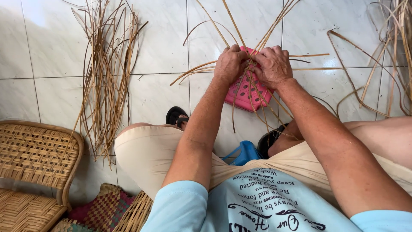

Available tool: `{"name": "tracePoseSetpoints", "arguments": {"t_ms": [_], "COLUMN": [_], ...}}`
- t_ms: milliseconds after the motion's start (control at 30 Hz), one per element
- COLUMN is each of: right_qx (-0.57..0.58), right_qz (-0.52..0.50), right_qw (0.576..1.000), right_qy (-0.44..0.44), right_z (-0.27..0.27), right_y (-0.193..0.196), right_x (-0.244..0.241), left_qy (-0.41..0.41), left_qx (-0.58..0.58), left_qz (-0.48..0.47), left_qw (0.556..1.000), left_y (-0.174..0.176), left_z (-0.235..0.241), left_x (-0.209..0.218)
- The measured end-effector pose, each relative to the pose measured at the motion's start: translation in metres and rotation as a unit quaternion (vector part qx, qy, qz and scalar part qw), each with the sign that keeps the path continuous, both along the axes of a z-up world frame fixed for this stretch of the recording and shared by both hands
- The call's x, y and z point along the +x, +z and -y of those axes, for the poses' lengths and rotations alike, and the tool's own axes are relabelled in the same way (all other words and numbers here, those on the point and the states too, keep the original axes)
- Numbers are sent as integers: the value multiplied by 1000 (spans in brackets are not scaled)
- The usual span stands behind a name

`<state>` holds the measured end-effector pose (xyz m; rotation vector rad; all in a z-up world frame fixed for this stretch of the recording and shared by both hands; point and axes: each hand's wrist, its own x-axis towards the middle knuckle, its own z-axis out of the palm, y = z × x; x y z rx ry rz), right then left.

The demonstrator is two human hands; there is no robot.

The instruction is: Weaving thin rattan strips around a plastic mold to create a basket base.

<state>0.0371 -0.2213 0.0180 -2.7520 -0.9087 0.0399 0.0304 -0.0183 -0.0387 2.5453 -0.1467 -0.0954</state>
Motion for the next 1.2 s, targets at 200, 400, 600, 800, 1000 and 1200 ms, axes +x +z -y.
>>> {"name": "tracePoseSetpoints", "arguments": {"t_ms": [200, 400, 600, 800, 1000, 1200], "right_qx": [-6, 40, -12, -31, 9, 10], "right_qz": [5, 41, 42, 12, 7, -3], "right_qw": [1000, 997, 998, 998, 998, 999], "right_qy": [16, 58, 54, 59, 54, 44], "right_z": [-2, -5, -4, -6, -5, -6], "right_y": [1, -3, -4, 0, -7, -10], "right_x": [0, -6, -11, -8, -11, -8], "left_qy": [2, 48, 68, 34, 157, 261], "left_qx": [2, -120, 25, 92, 51, -41], "left_qz": [-25, -2, 21, 30, -92, -137], "left_qw": [1000, 992, 997, 995, 982, 955], "left_y": [8, 45, 35, 34, 71, 77], "left_z": [0, -12, -26, -32, -19, -27], "left_x": [-2, -5, -17, -10, -29, -47]}}
